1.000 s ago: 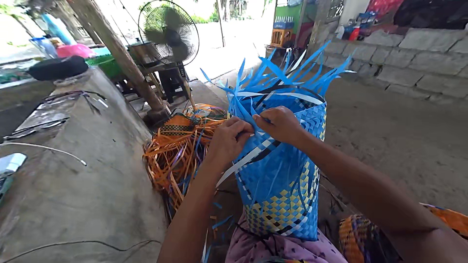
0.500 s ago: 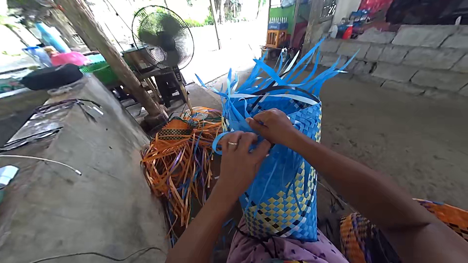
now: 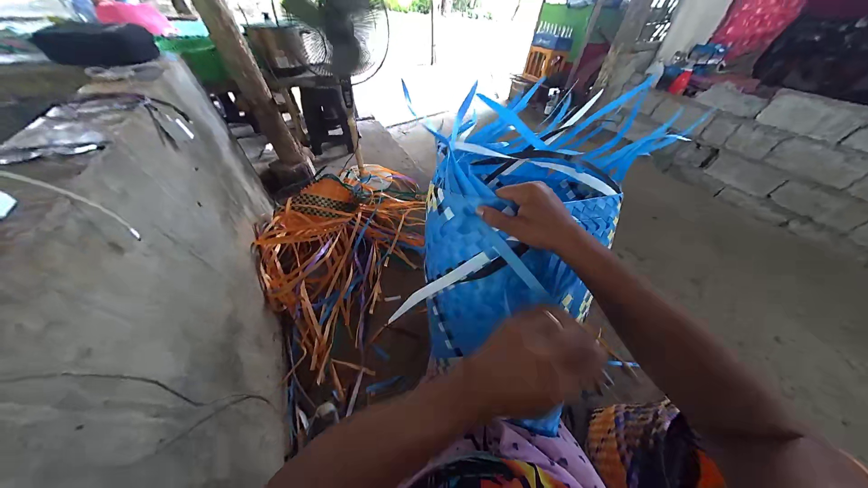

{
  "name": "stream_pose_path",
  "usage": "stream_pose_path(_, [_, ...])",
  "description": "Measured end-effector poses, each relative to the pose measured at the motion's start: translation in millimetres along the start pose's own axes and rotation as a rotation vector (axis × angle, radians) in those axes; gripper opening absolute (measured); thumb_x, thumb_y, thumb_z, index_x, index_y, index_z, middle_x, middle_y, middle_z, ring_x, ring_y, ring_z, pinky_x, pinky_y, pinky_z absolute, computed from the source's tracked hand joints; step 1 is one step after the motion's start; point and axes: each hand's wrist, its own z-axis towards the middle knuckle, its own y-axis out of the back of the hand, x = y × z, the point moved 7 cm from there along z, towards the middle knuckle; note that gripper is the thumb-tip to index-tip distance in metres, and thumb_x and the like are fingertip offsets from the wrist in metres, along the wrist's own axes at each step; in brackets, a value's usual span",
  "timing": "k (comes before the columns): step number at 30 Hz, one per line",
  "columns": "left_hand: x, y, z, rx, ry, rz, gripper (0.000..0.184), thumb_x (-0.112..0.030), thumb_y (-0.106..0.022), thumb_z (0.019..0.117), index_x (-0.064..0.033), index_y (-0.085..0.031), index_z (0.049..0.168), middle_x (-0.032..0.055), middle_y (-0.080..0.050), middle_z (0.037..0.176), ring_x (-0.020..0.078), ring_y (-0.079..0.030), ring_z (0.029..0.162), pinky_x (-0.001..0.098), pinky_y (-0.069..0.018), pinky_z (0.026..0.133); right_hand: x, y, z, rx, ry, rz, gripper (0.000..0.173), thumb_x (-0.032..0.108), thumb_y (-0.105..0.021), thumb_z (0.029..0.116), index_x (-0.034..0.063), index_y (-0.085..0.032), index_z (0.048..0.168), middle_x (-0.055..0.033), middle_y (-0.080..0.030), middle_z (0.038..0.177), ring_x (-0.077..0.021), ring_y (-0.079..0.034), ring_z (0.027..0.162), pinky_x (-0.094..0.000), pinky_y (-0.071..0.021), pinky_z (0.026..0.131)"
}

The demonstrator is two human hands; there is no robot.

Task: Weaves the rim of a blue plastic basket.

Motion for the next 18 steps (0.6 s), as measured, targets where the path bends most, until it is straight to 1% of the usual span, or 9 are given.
stream_pose_path(3, [-35,-4,8,-0.029,-0.126,-0.137,0.014,-0.006,-0.058,0.0993,-0.0074,-0.071,0.094,0.0089,-0.068,0.093,0.0233,-0.066,0.092,0.0342,-0.0528,0.087,1,0,2,0.015,-0.06,-0.024,0.044,0.042,-0.062,0.0968,0.0016,-0.065,0.079,-0.0105,-0.06,0.069,-0.0271,-0.061,0.067,-0.0524,-0.0471,0.062])
stream_pose_path(6, [-25,3,17,-0.048,-0.049,-0.239,0.021,-0.019,-0.052,0.1056,-0.008,-0.068,0.097,0.0073,-0.07,0.097,0.0218,-0.065,0.103,0.036,-0.0447,0.103,-1,2,4,0.09,-0.134,-0.044,0.048,0.046,-0.062,0.0979,0.0001,-0.068,0.089,-0.0146,-0.065,0.077,-0.0323,-0.065,0.075,-0.0573,-0.0493,0.068])
stream_pose_path(7, [-23,3,19,-0.045,-0.023,-0.284,0.022,-0.019,-0.051,0.1057,-0.0066,-0.068,0.098,0.0071,-0.07,0.091,0.021,-0.066,0.097,0.0361,-0.0447,0.102,-1,2,5,0.113,-0.154,-0.044,0.048,0.047,-0.062,0.0983,-0.0005,-0.069,0.093,-0.016,-0.066,0.08,-0.0337,-0.065,0.079,-0.0585,-0.0495,0.07])
stream_pose_path(9, [-27,0,19,-0.059,-0.003,-0.3,0.02,-0.015,-0.053,0.104,-0.0063,-0.069,0.096,0.0055,-0.069,0.076,0.019,-0.066,0.077,0.0346,-0.0503,0.089,0,2,7,0.119,-0.189,-0.035,0.044,0.043,-0.064,0.0991,-0.0006,-0.071,0.099,-0.0181,-0.069,0.087,-0.0358,-0.067,0.085,-0.0615,-0.0498,0.076])
stream_pose_path(12, [-47,-7,16,-0.067,-0.07,-0.251,0.018,-0.009,-0.054,0.1016,-0.0084,-0.069,0.092,0.0044,-0.059,0.063,0.0193,-0.059,0.062,0.0336,-0.0499,0.079,3,0,9,0.061,-0.242,-0.036,0.035,0.035,-0.068,0.0984,0.0007,-0.074,0.097,-0.0191,-0.071,0.09,-0.0379,-0.067,0.09,-0.0648,-0.0478,0.082])
stream_pose_path(14, [-50,-5,20,-0.029,-0.113,-0.246,0.017,-0.009,-0.055,0.1012,-0.0094,-0.071,0.094,0.0051,-0.059,0.065,0.0205,-0.059,0.065,0.0339,-0.0495,0.083,4,-1,8,0.033,-0.23,-0.059,0.035,0.035,-0.068,0.0984,0.0008,-0.072,0.092,-0.0184,-0.069,0.086,-0.0371,-0.067,0.086,-0.0626,-0.0483,0.078])
stream_pose_path(16, [-48,6,30,-0.008,-0.134,-0.255,0.015,-0.009,-0.059,0.0999,-0.0111,-0.074,0.098,0.0074,-0.069,0.08,0.0227,-0.067,0.081,0.0365,-0.0529,0.088,5,1,7,0.021,-0.199,-0.095,0.039,0.038,-0.066,0.0989,-0.0004,-0.071,0.093,-0.0196,-0.069,0.086,-0.0386,-0.067,0.087,-0.0625,-0.0496,0.078])
stream_pose_path(17, [-45,17,39,-0.032,-0.137,-0.262,0.016,-0.009,-0.061,0.0987,-0.011,-0.076,0.1,0.009,-0.07,0.087,0.0234,-0.068,0.085,0.0366,-0.055,0.084,5,3,6,0.038,-0.198,-0.109,0.041,0.04,-0.065,0.0995,-0.001,-0.07,0.095,-0.0205,-0.069,0.087,-0.0398,-0.067,0.088,-0.063,-0.0497,0.078])
stream_pose_path(18, [-41,33,48,-0.087,-0.13,-0.265,0.015,-0.009,-0.062,0.0981,-0.0107,-0.077,0.102,0.0093,-0.069,0.085,0.0221,-0.067,0.08,0.0352,-0.0546,0.076,4,5,6,0.067,-0.195,-0.108,0.042,0.04,-0.064,0.0999,-0.0011,-0.07,0.097,-0.0207,-0.069,0.089,-0.0399,-0.067,0.089,-0.0634,-0.0497,0.078])
